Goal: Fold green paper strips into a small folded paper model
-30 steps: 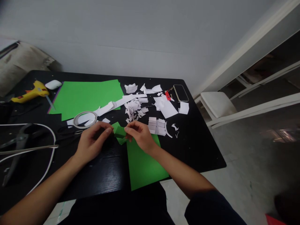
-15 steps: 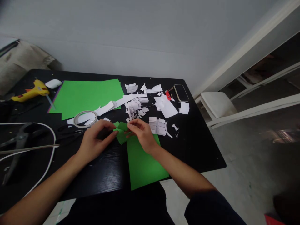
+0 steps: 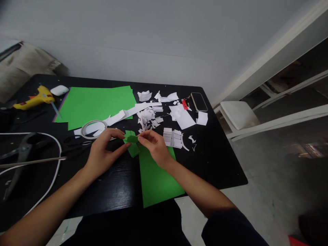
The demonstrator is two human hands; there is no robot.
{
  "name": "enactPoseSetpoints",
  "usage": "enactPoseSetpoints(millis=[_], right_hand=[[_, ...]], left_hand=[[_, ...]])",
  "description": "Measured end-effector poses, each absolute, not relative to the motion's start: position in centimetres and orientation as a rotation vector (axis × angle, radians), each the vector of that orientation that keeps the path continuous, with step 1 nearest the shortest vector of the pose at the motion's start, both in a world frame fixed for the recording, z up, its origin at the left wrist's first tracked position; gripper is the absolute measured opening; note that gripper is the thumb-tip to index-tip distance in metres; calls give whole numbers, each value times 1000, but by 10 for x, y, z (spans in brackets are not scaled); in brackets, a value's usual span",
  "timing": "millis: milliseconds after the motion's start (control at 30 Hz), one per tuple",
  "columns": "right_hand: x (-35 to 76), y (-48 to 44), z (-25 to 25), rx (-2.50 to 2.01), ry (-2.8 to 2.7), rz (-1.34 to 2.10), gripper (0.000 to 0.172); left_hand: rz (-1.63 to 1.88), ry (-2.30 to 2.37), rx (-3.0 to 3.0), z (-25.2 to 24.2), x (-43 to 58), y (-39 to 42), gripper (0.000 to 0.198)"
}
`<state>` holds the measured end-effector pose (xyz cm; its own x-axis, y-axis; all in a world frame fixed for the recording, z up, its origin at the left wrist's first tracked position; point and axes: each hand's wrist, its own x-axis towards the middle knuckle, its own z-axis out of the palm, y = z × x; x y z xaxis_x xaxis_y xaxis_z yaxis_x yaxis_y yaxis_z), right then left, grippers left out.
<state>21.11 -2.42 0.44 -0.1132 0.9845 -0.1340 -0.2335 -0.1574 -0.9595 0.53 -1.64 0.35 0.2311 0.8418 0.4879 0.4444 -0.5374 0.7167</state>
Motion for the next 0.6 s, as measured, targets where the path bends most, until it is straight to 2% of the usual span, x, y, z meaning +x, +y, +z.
enactPoseSetpoints(millis=[400, 600], right_hand=[[213, -24, -2, -1004, -998, 1554, 17], [212, -23, -5, -984, -952, 1561, 31]], left_hand=[[1262, 1193, 2074, 4, 5, -15, 14], [1184, 1225, 2019, 3, 6, -18, 12]])
